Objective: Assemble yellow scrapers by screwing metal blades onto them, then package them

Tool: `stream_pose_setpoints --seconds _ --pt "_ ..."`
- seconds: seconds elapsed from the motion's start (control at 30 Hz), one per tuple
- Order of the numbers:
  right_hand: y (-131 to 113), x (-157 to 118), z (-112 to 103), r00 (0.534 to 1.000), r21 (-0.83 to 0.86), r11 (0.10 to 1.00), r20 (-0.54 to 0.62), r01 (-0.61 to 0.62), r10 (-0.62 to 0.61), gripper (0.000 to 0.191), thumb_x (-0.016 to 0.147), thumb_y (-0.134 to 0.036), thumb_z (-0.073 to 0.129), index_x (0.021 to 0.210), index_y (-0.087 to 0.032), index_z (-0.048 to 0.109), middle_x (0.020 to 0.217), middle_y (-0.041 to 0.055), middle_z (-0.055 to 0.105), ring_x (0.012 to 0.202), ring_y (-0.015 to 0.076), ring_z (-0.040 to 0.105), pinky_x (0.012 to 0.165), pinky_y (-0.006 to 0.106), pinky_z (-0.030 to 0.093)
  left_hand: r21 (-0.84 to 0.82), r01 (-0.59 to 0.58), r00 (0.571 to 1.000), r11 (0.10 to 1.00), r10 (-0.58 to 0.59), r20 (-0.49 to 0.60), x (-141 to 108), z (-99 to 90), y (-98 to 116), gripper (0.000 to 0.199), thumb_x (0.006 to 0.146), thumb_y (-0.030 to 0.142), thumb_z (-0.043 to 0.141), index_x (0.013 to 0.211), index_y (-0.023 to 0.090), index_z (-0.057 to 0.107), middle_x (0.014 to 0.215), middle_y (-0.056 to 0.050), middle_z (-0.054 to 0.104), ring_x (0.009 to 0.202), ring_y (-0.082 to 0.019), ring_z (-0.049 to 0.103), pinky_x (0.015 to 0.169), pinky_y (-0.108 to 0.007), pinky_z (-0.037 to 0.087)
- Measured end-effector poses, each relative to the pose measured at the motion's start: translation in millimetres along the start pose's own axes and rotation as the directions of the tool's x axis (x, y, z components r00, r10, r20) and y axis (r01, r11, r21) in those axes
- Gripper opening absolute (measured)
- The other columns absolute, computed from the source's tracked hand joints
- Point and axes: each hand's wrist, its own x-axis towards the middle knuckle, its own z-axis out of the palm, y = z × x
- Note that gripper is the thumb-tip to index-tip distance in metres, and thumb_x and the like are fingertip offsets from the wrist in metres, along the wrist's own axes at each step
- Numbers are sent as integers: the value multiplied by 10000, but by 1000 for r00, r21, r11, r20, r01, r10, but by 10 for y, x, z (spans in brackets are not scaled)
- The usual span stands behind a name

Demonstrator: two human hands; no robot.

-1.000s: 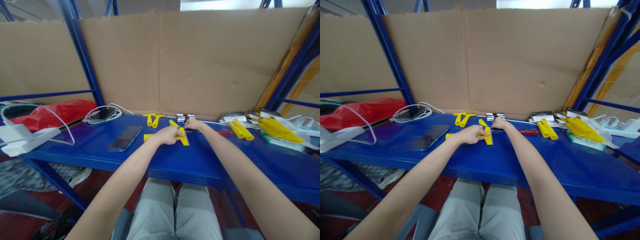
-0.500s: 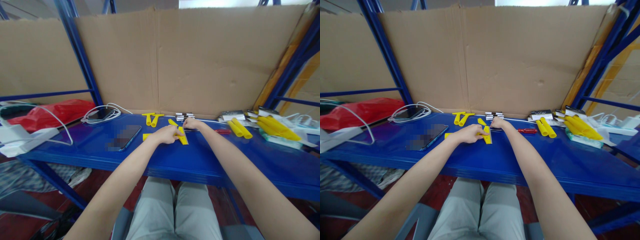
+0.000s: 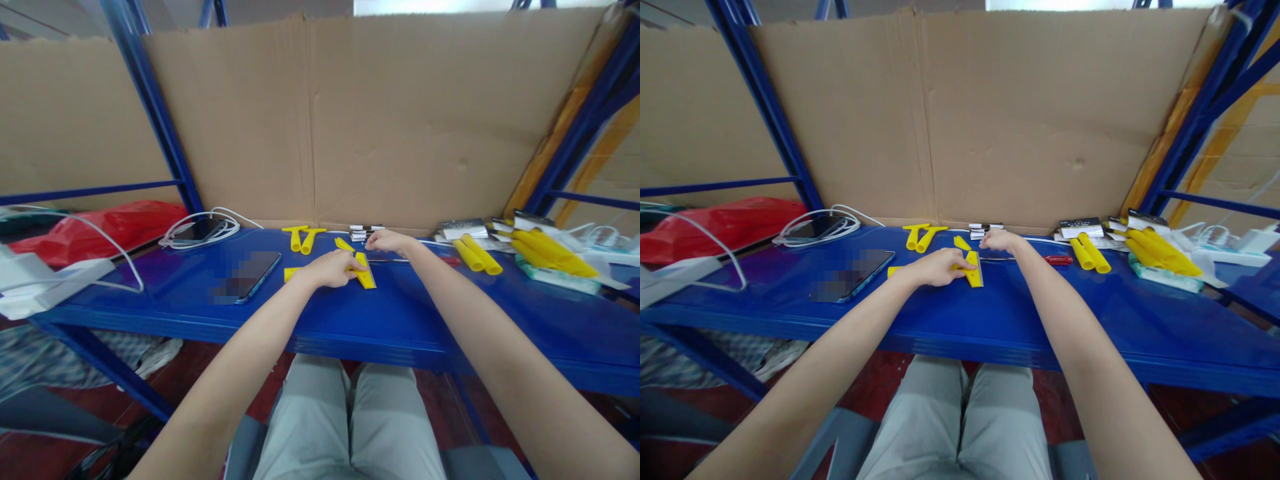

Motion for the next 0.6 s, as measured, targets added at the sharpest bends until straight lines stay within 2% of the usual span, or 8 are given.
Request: stream_pose_setpoints --seconds 0.13,0.23,0.4,0.6 --pt "-67 -114 -139 998 106 994 49 36 -42 59 657 -129 593 654 -145 649 606 10 586 555 102 470 496 206 353 -44 -34 999 998 33 -21 1 -14 15 335 800 136 561 1117 171 665 1069 -87 685 911 -189 621 844 -291 438" --pt "-130 -210 -182 994 96 994 80 60 -68 52 641 -132 597 634 -147 646 619 14 601 570 107 484 505 209 364 -92 -51 998 994 49 -29 4 -11 11 331 804 130 560 1117 171 663 1049 -84 690 898 -178 624 831 -281 442" --pt "-170 -337 -108 989 57 991 79 124 -128 69 612 -132 596 625 -153 661 685 17 661 673 137 566 611 215 425 -143 -66 997 988 60 -51 10 -1 4 317 809 123 562 1107 153 665 1050 -96 689 919 -180 623 831 -279 440" --pt "-116 -399 32 990 88 986 -23 138 -137 107 637 -124 573 668 -134 675 732 34 687 728 153 597 663 222 440 -110 -74 997 991 70 -40 9 -23 30 313 806 145 574 1104 161 668 1016 -91 687 894 -183 615 801 -281 440"
